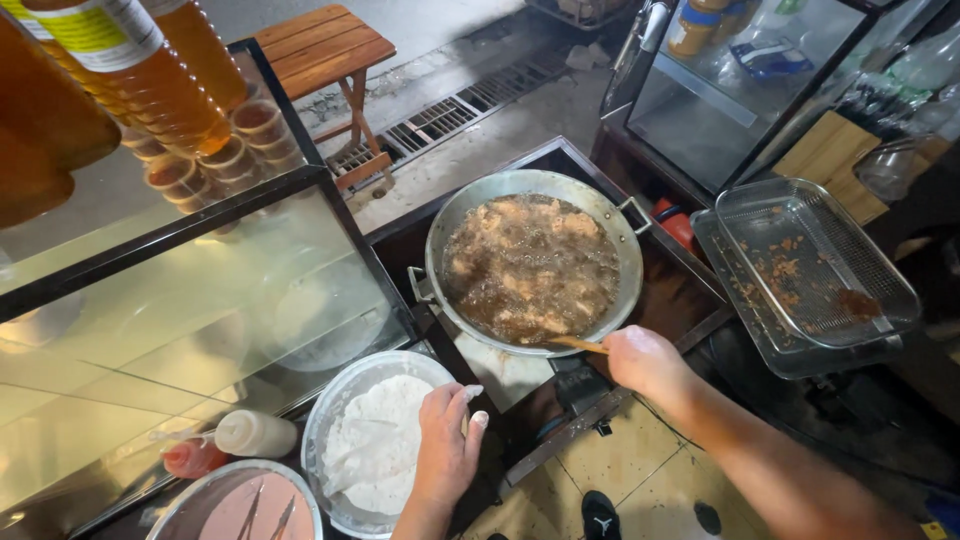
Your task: The recorder is frying chicken pieces in a large pan and subsequently battering raw chicken for more frying.
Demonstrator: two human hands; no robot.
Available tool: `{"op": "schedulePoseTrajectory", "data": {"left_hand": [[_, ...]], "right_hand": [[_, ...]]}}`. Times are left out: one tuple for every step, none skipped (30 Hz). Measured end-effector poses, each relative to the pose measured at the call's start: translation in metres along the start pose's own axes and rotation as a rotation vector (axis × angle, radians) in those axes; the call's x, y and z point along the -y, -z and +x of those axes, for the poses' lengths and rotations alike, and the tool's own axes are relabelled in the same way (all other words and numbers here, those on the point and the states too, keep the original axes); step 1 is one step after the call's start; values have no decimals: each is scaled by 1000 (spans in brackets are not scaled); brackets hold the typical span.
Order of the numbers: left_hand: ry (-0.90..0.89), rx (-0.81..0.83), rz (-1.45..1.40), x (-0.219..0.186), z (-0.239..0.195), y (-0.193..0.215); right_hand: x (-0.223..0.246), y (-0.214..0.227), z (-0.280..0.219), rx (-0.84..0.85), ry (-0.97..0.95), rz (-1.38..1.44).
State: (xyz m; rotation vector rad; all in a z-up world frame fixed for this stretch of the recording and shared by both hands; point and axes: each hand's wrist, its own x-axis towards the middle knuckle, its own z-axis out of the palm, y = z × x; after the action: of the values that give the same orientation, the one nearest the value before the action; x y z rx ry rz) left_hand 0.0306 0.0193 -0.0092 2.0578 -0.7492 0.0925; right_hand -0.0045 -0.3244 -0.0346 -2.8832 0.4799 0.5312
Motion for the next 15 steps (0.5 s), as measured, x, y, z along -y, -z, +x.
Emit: {"op": "schedulePoseTrajectory", "data": {"left_hand": [[-1,-2,1,2,-2,1],[-4,-10,0,4,-2,1],[-8,-18,0,5,-2,2],[-8,-23,0,4,-2,4],[-4,-30,-13,2,-2,6],[0,-39,-27,1,-1,8],[1,-44,-27,2,-1,6],[7,-43,-16,3,-1,5],[12,-43,-5,3,0,2],[12,-43,-6,3,1,-1],[19,-44,-2,4,2,-5],[25,-45,5,4,4,-9],[25,-45,6,2,4,-14],[18,-48,5,0,6,-18],[12,-52,4,-1,8,-22]], "right_hand": [[-4,-1,-1,-2,2,-1],[-9,0,-1,-36,16,0],[-15,0,0,-70,30,1],[-16,9,-3,-72,34,-2],[-18,18,-4,-26,-19,45],[-21,28,-6,21,-72,90],[-34,32,-4,19,-68,86],[-47,37,-4,35,-85,106],[-61,42,-3,51,-102,126],[-68,50,-3,51,-102,125],[-77,58,-2,13,-96,143],[-86,66,-1,-26,-89,162],[-91,73,4,-27,-88,163],[-95,81,10,-96,-102,139],[-100,89,17,-164,-116,115]]}}
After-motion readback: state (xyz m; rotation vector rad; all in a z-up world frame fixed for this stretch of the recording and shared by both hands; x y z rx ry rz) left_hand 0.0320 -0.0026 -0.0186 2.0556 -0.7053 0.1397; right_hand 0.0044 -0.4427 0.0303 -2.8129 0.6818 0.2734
